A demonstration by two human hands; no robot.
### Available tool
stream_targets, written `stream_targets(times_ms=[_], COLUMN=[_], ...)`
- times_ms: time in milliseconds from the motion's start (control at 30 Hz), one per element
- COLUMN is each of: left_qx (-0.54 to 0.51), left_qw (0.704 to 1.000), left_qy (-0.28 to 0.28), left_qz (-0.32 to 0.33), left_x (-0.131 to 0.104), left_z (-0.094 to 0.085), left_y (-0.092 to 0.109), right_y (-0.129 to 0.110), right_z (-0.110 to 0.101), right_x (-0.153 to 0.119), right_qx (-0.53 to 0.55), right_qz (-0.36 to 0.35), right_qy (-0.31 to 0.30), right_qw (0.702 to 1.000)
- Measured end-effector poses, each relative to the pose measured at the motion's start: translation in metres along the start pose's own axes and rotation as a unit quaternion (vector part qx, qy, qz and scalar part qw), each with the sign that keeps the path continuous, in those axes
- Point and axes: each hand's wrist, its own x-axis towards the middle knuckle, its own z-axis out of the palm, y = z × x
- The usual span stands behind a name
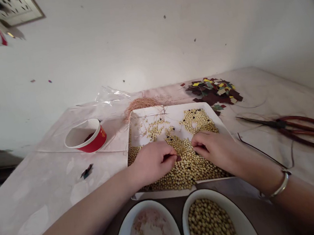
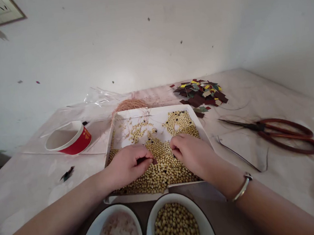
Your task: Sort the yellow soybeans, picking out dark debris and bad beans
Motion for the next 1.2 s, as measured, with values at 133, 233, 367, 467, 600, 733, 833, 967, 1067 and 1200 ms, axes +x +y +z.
stream_targets(times_ms=[133,233,367,467,600,733,833,967,1067,1200], left_qx=[-0.001,-0.005,0.001,0.004,0.007,0.005,-0.010,-0.026,-0.042,-0.076], left_qw=[1.000,1.000,1.000,1.000,1.000,1.000,1.000,1.000,0.999,0.997], left_qy=[0.002,0.001,0.000,-0.002,-0.004,-0.003,-0.007,0.002,0.005,-0.011], left_qz=[0.001,0.004,0.004,0.006,0.009,0.010,0.011,0.007,0.012,0.019], left_x=[0.000,0.000,0.000,0.001,0.001,0.000,-0.001,-0.001,-0.001,-0.001], left_z=[0.000,-0.001,-0.001,-0.001,-0.001,0.000,0.000,-0.001,-0.002,-0.003], left_y=[0.000,0.000,0.001,0.001,0.000,-0.001,-0.002,0.000,0.002,0.004], right_y=[0.001,0.001,0.001,0.000,-0.001,-0.007,-0.016,-0.027,-0.031,-0.032], right_z=[0.004,0.005,0.007,0.009,0.009,0.006,0.002,0.001,0.003,0.003], right_x=[0.001,0.002,0.001,0.001,0.001,-0.001,-0.005,-0.013,-0.016,-0.015], right_qx=[-0.002,-0.001,-0.002,-0.003,0.003,0.041,0.082,0.076,0.036,-0.010], right_qz=[-0.012,-0.020,-0.028,-0.034,-0.051,-0.068,-0.095,-0.159,-0.190,-0.214], right_qy=[0.009,0.018,0.023,0.024,0.019,0.020,0.054,0.090,0.094,0.105], right_qw=[1.000,1.000,0.999,0.999,0.999,0.997,0.991,0.980,0.976,0.971])
